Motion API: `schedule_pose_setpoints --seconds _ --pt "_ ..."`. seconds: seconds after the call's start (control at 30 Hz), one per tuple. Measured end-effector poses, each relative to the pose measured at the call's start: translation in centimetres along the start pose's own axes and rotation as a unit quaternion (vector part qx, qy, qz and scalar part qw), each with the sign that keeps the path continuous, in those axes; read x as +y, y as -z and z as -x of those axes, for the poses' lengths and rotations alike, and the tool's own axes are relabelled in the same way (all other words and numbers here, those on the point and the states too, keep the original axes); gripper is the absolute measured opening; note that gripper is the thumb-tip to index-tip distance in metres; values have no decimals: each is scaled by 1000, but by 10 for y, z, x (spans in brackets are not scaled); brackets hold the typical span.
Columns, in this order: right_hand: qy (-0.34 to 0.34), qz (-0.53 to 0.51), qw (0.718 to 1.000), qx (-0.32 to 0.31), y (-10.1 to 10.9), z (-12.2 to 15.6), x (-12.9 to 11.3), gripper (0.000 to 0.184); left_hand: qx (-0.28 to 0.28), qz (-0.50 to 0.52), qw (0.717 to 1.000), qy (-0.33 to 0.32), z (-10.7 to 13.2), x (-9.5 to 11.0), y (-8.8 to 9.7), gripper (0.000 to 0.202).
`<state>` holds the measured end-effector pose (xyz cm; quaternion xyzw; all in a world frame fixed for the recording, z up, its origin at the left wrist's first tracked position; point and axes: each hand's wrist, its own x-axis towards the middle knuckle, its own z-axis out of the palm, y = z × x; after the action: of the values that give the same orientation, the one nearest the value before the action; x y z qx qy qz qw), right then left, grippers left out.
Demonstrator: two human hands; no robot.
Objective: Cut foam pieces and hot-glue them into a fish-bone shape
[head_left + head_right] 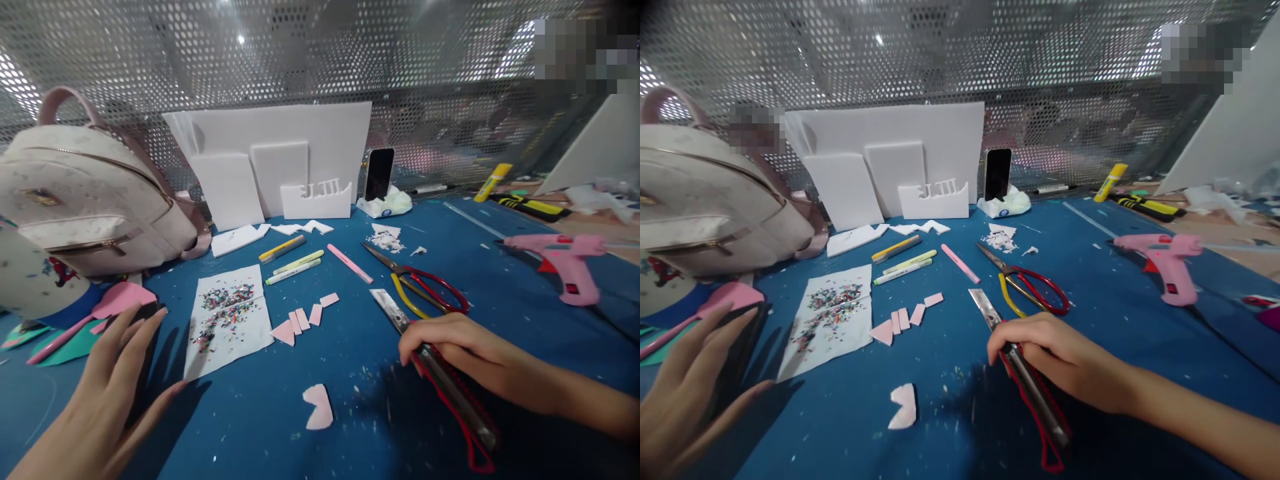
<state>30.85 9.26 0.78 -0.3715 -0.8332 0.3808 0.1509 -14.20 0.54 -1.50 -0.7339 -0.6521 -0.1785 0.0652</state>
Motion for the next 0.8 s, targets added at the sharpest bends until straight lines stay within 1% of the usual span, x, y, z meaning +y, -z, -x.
schedule_pose_setpoints --seconds 0.07,0.13,0.2,0.27,0.3,0.33,0.37,0.43,0.47,0.5,0.53,0.57,0.6,0.67,0.7,0.73,0.8 --pt "7 35 999 10 1 1 -4 38 37 14 999 2 -3 -1 -1 66" --pt "14 97 995 3 2 0 -8 32 66 19 998 -5 -4 4 -1 63" --pt "6 178 984 -31 4 -2 -11 24 58 21 998 -22 -2 16 3 60" --pt "-14 252 965 -70 7 -5 -16 19 0 38 998 -59 1 34 5 58" --pt "-27 280 956 -88 10 -7 -20 17 -26 45 995 -86 1 44 6 55" --pt "-38 304 946 -106 12 -9 -25 16 -30 52 991 -122 0 54 5 48" --pt "-45 325 937 -122 15 -12 -32 17 -34 68 982 -173 -1 65 3 44" --pt "-38 376 914 -149 20 -22 -51 20 -6 126 948 -293 -9 85 -2 38" --pt "-25 406 901 -152 21 -29 -63 24 2 149 937 -317 -13 95 -5 36" --pt "-11 441 886 -141 21 -38 -75 27 9 168 925 -342 -18 104 -8 34" --pt "-2 471 873 -128 19 -48 -87 30 -5 178 914 -365 -22 113 -9 35" --pt "17 476 871 -120 15 -60 -98 36 18 192 899 -393 -25 120 -10 35" --pt "43 453 885 -102 9 -73 -108 39 18 193 893 -407 -28 125 -10 33" --pt "135 332 929 -93 -9 -104 -124 45 10 192 888 -417 -29 132 -8 32" --pt "168 269 942 -107 -22 -122 -129 55 7 195 888 -415 -28 132 -8 33" --pt "184 218 950 -129 -36 -140 -134 67 11 203 887 -414 -26 132 -7 32" --pt "182 136 961 -155 -69 -178 -142 95 26 218 880 -422 -21 128 -9 29"
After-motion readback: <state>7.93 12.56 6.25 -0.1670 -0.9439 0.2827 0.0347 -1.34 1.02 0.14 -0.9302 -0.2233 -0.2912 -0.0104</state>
